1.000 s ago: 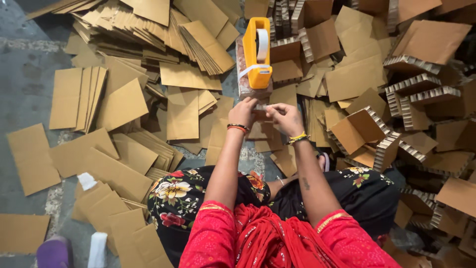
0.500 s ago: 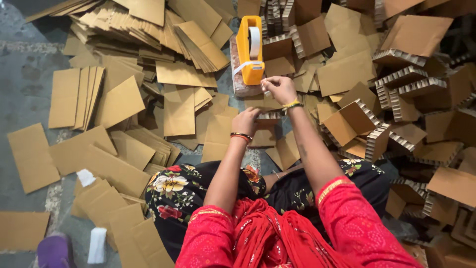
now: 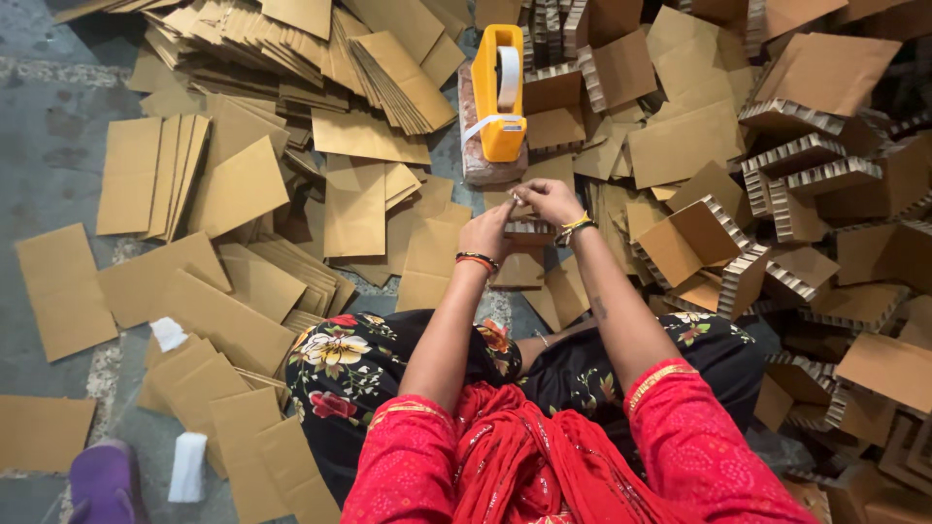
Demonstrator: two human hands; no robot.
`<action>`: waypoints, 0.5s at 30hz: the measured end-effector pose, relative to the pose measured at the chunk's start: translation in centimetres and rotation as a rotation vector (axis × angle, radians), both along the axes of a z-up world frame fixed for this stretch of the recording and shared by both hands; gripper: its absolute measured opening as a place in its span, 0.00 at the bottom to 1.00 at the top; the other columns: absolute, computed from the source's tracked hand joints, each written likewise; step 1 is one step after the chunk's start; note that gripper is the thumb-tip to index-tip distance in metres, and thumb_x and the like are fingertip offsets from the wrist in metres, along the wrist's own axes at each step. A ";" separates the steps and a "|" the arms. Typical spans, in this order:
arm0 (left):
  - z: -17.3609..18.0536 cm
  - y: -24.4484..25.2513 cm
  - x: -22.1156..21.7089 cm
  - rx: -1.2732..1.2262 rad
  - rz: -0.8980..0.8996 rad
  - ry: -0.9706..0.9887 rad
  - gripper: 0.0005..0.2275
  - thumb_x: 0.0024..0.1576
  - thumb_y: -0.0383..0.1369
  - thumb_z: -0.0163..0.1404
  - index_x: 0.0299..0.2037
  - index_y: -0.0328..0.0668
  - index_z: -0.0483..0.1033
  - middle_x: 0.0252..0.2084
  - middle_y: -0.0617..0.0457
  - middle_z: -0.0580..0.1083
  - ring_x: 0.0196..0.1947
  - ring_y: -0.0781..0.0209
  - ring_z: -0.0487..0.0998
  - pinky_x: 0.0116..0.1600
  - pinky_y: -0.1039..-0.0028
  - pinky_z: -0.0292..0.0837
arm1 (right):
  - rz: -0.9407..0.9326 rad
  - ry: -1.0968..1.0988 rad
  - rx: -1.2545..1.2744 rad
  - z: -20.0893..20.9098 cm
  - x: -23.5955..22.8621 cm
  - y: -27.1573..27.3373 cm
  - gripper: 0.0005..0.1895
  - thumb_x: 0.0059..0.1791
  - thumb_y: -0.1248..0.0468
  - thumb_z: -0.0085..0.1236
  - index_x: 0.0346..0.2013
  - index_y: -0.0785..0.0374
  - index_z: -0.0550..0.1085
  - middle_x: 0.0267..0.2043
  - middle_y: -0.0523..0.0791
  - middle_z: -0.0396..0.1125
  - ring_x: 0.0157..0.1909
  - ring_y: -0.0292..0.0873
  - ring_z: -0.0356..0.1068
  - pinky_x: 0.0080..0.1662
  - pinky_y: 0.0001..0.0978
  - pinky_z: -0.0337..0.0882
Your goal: The person sits on the floor surrounded by cardboard pieces and corrugated inserts. They pick up a flat cardboard sheet and a corrugated insert, fold the cardboard around the insert, and secure it with tape from a yellow dispenser. The person repeats this process, stacking the finished boxes to the side.
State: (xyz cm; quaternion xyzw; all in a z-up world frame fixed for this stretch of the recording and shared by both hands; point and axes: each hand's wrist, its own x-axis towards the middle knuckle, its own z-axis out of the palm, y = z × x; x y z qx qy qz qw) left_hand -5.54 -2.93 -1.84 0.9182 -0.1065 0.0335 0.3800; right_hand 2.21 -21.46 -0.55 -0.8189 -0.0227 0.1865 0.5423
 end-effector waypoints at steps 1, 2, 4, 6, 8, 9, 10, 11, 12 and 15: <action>0.2 0.0 -0.1 0.013 0.000 0.033 0.30 0.45 0.32 0.60 0.61 0.55 0.67 0.47 0.50 0.78 0.45 0.45 0.80 0.44 0.56 0.76 | -0.016 -0.017 0.003 0.3 -0.4 0.1 0.12 0.53 0.57 0.59 0.43 0.62 0.82 0.35 0.37 0.75 0.35 0.27 0.69 0.37 0.21 0.68; 0.3 0.0 -0.1 0.030 0.003 0.049 0.32 0.46 0.32 0.60 0.64 0.56 0.64 0.46 0.49 0.78 0.45 0.44 0.80 0.44 0.56 0.76 | -0.033 -0.033 0.005 0.7 -0.9 0.2 0.12 0.53 0.57 0.59 0.42 0.62 0.81 0.34 0.37 0.74 0.35 0.28 0.68 0.38 0.22 0.68; 0.6 -0.1 0.0 0.061 0.016 0.078 0.37 0.47 0.32 0.59 0.70 0.59 0.59 0.44 0.47 0.79 0.44 0.44 0.80 0.45 0.55 0.76 | -0.094 0.001 0.004 1.9 -1.9 0.3 0.12 0.53 0.57 0.59 0.41 0.63 0.81 0.32 0.38 0.74 0.32 0.30 0.66 0.36 0.24 0.66; 0.7 0.0 0.2 0.038 0.022 0.078 0.40 0.47 0.34 0.61 0.72 0.62 0.56 0.43 0.46 0.78 0.43 0.43 0.80 0.45 0.54 0.76 | -0.191 0.106 -0.005 2.5 -3.4 -0.1 0.12 0.53 0.57 0.58 0.40 0.64 0.80 0.31 0.38 0.73 0.28 0.34 0.63 0.32 0.28 0.63; 0.7 -0.1 0.2 0.043 0.025 0.096 0.42 0.46 0.35 0.61 0.73 0.64 0.55 0.43 0.45 0.79 0.43 0.43 0.80 0.45 0.55 0.76 | -0.129 0.021 0.100 2.1 -4.7 -0.1 0.13 0.53 0.58 0.59 0.41 0.66 0.81 0.32 0.38 0.74 0.32 0.30 0.67 0.36 0.24 0.66; 0.7 -0.1 0.4 0.063 0.023 0.110 0.42 0.46 0.35 0.61 0.74 0.65 0.54 0.44 0.46 0.79 0.43 0.44 0.80 0.45 0.55 0.76 | -0.102 -0.023 0.155 1.9 -5.3 -0.2 0.13 0.54 0.58 0.59 0.41 0.66 0.82 0.32 0.38 0.75 0.34 0.29 0.69 0.38 0.22 0.68; 0.7 -0.1 0.5 0.082 0.022 0.124 0.43 0.46 0.35 0.61 0.75 0.67 0.54 0.44 0.47 0.79 0.43 0.44 0.81 0.45 0.56 0.77 | -0.110 -0.091 0.096 1.7 -6.0 -0.4 0.13 0.54 0.58 0.60 0.40 0.67 0.82 0.32 0.39 0.75 0.34 0.29 0.70 0.39 0.22 0.69; 0.8 -0.2 0.6 0.063 0.019 0.114 0.43 0.45 0.39 0.63 0.74 0.66 0.54 0.44 0.47 0.79 0.43 0.44 0.81 0.44 0.55 0.77 | -0.116 -0.159 0.036 1.5 -6.7 -0.3 0.13 0.54 0.59 0.61 0.38 0.68 0.82 0.32 0.39 0.76 0.34 0.29 0.71 0.39 0.23 0.70; 0.9 -0.2 0.6 0.043 0.017 0.103 0.43 0.45 0.42 0.64 0.73 0.65 0.55 0.43 0.46 0.79 0.43 0.44 0.80 0.44 0.55 0.76 | -0.123 -0.226 -0.024 1.6 -7.3 -0.1 0.14 0.54 0.59 0.61 0.37 0.69 0.82 0.32 0.40 0.76 0.34 0.29 0.71 0.40 0.23 0.71; 1.3 -0.2 0.1 0.018 0.017 0.110 0.44 0.44 0.48 0.66 0.72 0.64 0.56 0.43 0.47 0.79 0.43 0.44 0.80 0.43 0.55 0.76 | -0.258 -0.203 -0.065 2.4 -9.0 1.1 0.13 0.50 0.59 0.62 0.40 0.68 0.81 0.30 0.40 0.77 0.33 0.28 0.73 0.38 0.24 0.73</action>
